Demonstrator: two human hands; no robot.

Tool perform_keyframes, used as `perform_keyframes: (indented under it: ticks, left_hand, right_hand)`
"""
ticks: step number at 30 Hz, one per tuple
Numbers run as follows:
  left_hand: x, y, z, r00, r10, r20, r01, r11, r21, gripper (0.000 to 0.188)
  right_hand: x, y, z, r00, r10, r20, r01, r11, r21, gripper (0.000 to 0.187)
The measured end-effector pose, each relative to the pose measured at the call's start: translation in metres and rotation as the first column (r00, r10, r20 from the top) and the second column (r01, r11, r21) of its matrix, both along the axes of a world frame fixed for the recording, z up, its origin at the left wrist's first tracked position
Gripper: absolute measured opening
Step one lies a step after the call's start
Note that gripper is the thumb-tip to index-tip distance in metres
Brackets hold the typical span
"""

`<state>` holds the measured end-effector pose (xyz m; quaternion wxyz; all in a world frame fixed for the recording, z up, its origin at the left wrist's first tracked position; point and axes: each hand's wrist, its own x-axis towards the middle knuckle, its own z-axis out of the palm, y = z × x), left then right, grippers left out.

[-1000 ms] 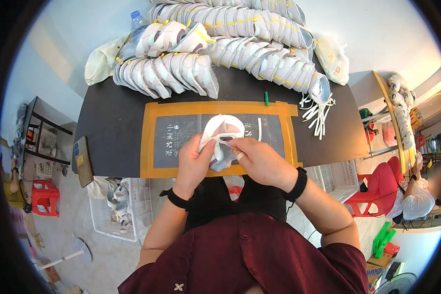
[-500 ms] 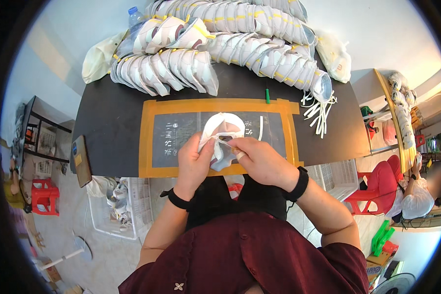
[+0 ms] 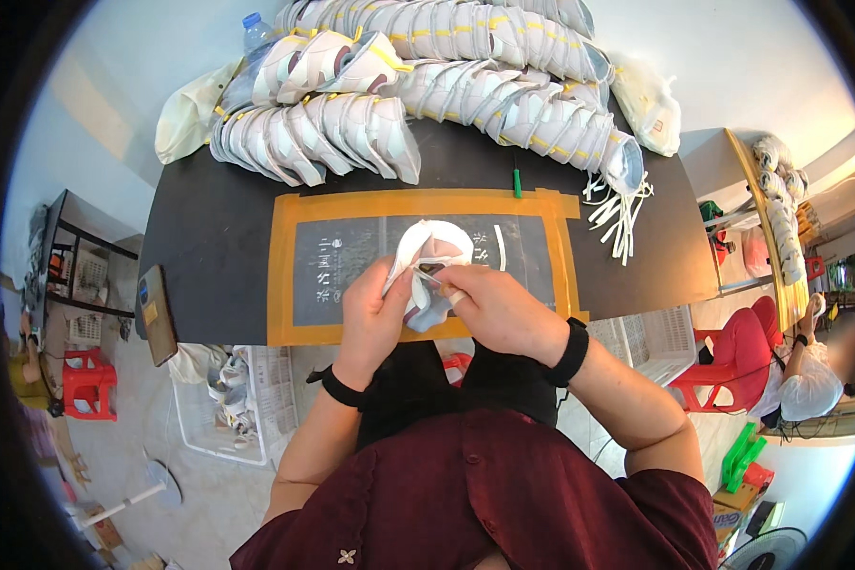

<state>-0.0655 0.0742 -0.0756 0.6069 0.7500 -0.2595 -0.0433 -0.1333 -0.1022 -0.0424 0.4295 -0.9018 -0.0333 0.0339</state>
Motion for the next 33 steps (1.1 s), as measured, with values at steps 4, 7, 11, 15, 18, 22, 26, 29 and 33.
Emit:
perform_keyframes:
  ticks: [4,7,11,15,18,22,26,29,33]
  left_hand:
    - [0.002,-0.001,-0.002,0.999,0.004,0.032,-0.004,1.0,-0.005,0.019]
    - [0.002,0.001,-0.002,0.995,-0.021,0.095,0.016,0.999,0.051,0.017]
    - [0.003,0.001,-0.001,0.993,-0.038,0.112,0.027,0.995,0.096,0.015]
    - [0.002,-0.007,0.005,1.0,-0.009,-0.014,0.011,0.994,0.105,0.015]
    - [0.005,-0.007,0.0,0.992,0.013,0.125,-0.04,0.976,0.215,0.014]
    - [0.001,-0.01,0.006,0.973,0.008,0.231,-0.084,0.944,0.32,0.012]
    - [0.005,-0.007,-0.008,0.945,0.047,0.324,-0.158,0.933,0.324,0.012]
    - [0.012,-0.001,-0.009,0.953,0.069,0.295,-0.159,0.942,0.294,0.013]
    - [0.008,0.005,0.009,0.927,-0.055,0.371,-0.067,0.948,0.31,0.011]
  right_hand:
    - [0.005,0.005,0.0,0.997,-0.02,-0.073,0.024,0.998,0.057,0.022]
    - [0.008,0.012,-0.011,1.0,-0.028,0.012,0.029,0.999,-0.038,0.021]
    - [0.019,0.024,-0.006,0.995,-0.094,-0.038,0.094,0.995,0.019,0.019]
    - [0.012,0.023,-0.014,0.99,-0.127,0.055,0.132,0.987,-0.094,0.018]
    - [0.012,0.021,-0.012,0.997,-0.071,0.014,0.072,0.994,-0.085,0.018]
    - [0.002,0.029,0.004,0.998,-0.047,0.041,0.058,0.951,-0.303,0.021]
    - [-0.026,0.043,0.04,0.994,0.106,0.02,-0.065,0.735,-0.675,0.028]
    - [-0.048,0.035,0.078,0.986,0.168,0.022,-0.119,0.777,-0.618,0.027]
    - [-0.03,0.004,0.099,0.957,0.012,0.291,0.021,0.994,-0.111,0.018]
